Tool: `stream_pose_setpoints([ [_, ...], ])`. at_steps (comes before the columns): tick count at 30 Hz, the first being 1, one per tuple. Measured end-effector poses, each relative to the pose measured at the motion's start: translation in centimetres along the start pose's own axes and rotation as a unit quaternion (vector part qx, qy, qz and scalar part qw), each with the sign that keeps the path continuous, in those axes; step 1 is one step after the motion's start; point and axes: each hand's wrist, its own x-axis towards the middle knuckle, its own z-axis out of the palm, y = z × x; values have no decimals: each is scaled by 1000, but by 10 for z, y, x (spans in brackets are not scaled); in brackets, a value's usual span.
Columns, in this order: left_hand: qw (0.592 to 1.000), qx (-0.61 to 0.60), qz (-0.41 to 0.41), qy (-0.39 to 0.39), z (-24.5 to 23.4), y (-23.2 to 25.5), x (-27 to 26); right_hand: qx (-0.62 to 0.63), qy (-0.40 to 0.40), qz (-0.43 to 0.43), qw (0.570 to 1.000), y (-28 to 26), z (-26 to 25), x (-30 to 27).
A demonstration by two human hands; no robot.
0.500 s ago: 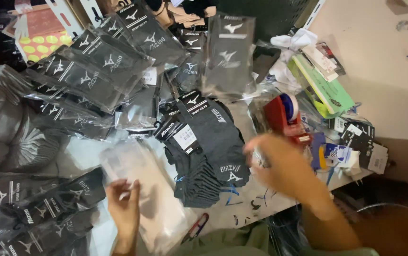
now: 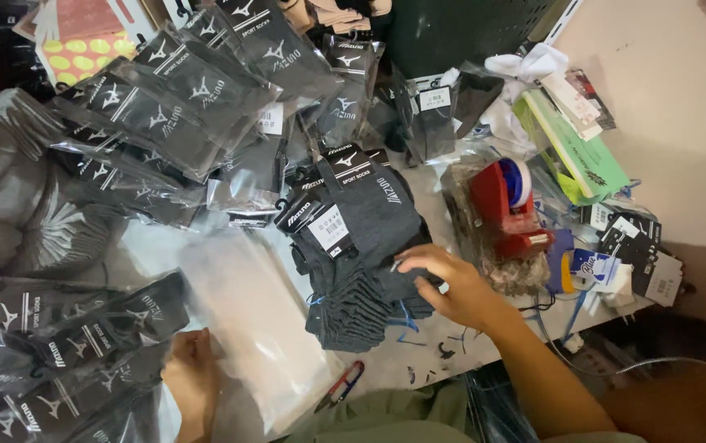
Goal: Packing pairs of socks into individual plastic bags
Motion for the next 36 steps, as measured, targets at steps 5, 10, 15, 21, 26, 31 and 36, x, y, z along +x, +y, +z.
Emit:
stream_pose_setpoints([
  [5, 984, -32, -130, -116, -45, 73, 2, 120, 79, 73, 987, 8, -13, -1],
  [10, 895, -376, -174, -167, -28, 60, 2, 115, -157, 68, 979, -31, -37, 18],
  [15, 829, -454, -246, -216, -26, 75, -4, 81, -284, 120, 948, -37, -35, 15],
  [21, 783, -517, -248, -241, -24, 93, -7, 136, -165, 53, 975, -19, -34, 14],
  [26, 763, -544, -231, -261, -19, 94, -11, 135, -168, 4, 976, -27, -33, 25],
  [31, 769, -524, -257, -261, -32, 112, -12, 256, -120, 5, 959, -20, -25, 20],
  [36, 743, -588, -164, -275, -33, 114, -18, 324, 59, 79, 941, 8, -16, 4],
])
